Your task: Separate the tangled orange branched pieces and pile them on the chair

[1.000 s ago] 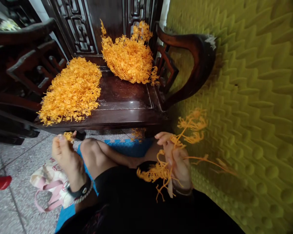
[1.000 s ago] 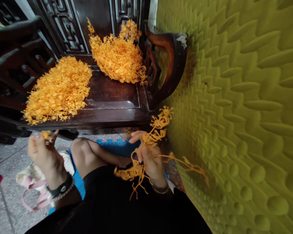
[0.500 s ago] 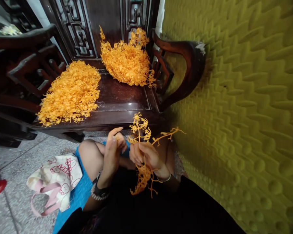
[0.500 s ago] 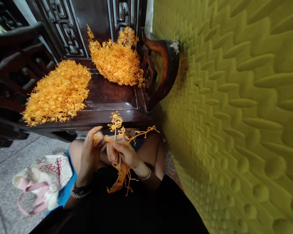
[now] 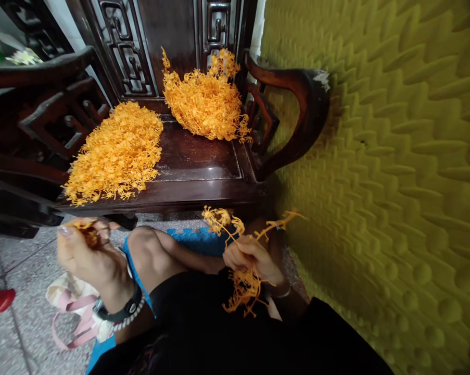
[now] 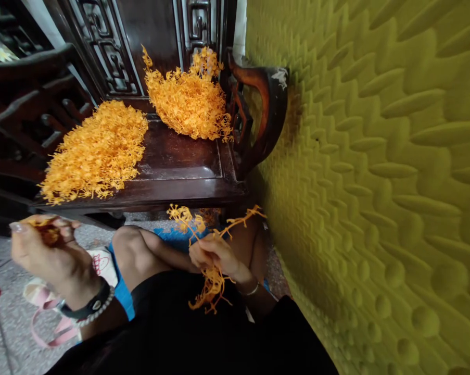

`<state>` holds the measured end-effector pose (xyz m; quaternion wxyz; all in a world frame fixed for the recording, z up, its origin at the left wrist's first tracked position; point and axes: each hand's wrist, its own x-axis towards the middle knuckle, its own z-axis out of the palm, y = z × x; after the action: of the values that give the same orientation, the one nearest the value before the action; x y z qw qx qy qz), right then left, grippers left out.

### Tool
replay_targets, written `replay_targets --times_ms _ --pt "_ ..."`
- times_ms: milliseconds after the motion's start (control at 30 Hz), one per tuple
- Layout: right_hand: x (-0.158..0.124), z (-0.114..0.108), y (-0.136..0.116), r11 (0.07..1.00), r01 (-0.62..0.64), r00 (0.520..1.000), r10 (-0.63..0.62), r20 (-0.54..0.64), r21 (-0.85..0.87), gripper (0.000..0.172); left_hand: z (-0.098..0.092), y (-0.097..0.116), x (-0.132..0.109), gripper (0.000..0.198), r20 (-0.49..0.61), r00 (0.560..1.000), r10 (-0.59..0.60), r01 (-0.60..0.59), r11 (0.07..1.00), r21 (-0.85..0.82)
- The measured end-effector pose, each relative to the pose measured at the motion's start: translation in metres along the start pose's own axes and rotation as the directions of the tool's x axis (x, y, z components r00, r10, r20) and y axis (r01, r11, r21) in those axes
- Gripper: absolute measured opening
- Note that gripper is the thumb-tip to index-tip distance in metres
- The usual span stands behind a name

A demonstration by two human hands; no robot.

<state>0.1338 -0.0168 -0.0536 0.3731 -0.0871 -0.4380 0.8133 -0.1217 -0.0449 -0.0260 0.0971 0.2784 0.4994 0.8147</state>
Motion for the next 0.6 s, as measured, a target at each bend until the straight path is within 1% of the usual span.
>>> replay_targets --times_ms 33,67,133,200,267,300,333,367,433,467,500,533,600 --pt "0.003 -0.001 0.001 0.999 0.003 1.000 -0.004 0.009 0.034 0.053 0.003 -0.001 -0.004 0.024 0.055 0.996 -0.068 0.070 0.997 -0.038" --pt "0.006 -0.002 0.003 0.998 0.006 1.000 -0.008 0.027 0.067 0.053 0.008 -0.003 -0.010 0.021 0.119 0.983 -0.141 0.149 0.987 -0.066" --pt "0.013 0.000 0.008 0.991 -0.005 0.997 -0.005 0.073 0.130 0.053 0.020 -0.010 -0.025 0.016 0.202 0.938 -0.280 0.307 0.944 -0.117" --pt "0.019 0.003 0.013 0.979 -0.025 0.992 -0.001 0.126 0.201 0.054 0.030 -0.019 -0.040 0.018 0.274 0.870 -0.410 0.464 0.870 -0.170" --pt "0.023 0.005 0.017 0.962 -0.021 0.982 -0.031 0.184 0.274 0.053 0.038 -0.027 -0.054 0.015 0.380 0.796 -0.471 0.569 0.796 -0.204" --pt "0.025 0.006 0.018 0.952 -0.014 0.976 -0.054 0.213 0.305 0.053 0.040 -0.029 -0.060 0.013 0.442 0.762 -0.474 0.599 0.775 -0.202" --pt "0.026 0.006 0.018 0.945 -0.008 0.969 -0.073 0.237 0.326 0.053 0.041 -0.031 -0.065 0.017 0.505 0.727 -0.466 0.615 0.769 -0.176" --pt "0.028 0.007 0.018 0.942 -0.007 0.963 -0.084 0.255 0.334 0.052 0.042 -0.031 -0.069 0.025 0.565 0.689 -0.455 0.616 0.777 -0.126" --pt "0.030 0.008 0.018 0.946 -0.016 0.959 -0.078 0.273 0.325 0.052 0.041 -0.030 -0.076 0.037 0.663 0.607 -0.438 0.574 0.819 0.016" --pt "0.031 0.009 0.018 0.949 -0.022 0.959 -0.069 0.275 0.314 0.052 0.041 -0.028 -0.078 0.037 0.680 0.591 -0.435 0.531 0.844 0.078" --pt "0.031 0.009 0.019 0.955 -0.026 0.960 -0.060 0.275 0.296 0.052 0.040 -0.026 -0.080 0.036 0.673 0.606 -0.424 0.477 0.871 0.119" --pt "0.031 0.009 0.019 0.966 -0.028 0.961 -0.045 0.273 0.258 0.053 0.039 -0.023 -0.081 0.037 0.639 0.656 -0.401 0.416 0.899 0.136" --pt "0.028 0.008 0.022 0.995 -0.042 0.962 0.015 0.271 0.093 0.053 0.037 -0.017 -0.079 0.041 0.515 0.803 -0.300 0.269 0.954 0.135"
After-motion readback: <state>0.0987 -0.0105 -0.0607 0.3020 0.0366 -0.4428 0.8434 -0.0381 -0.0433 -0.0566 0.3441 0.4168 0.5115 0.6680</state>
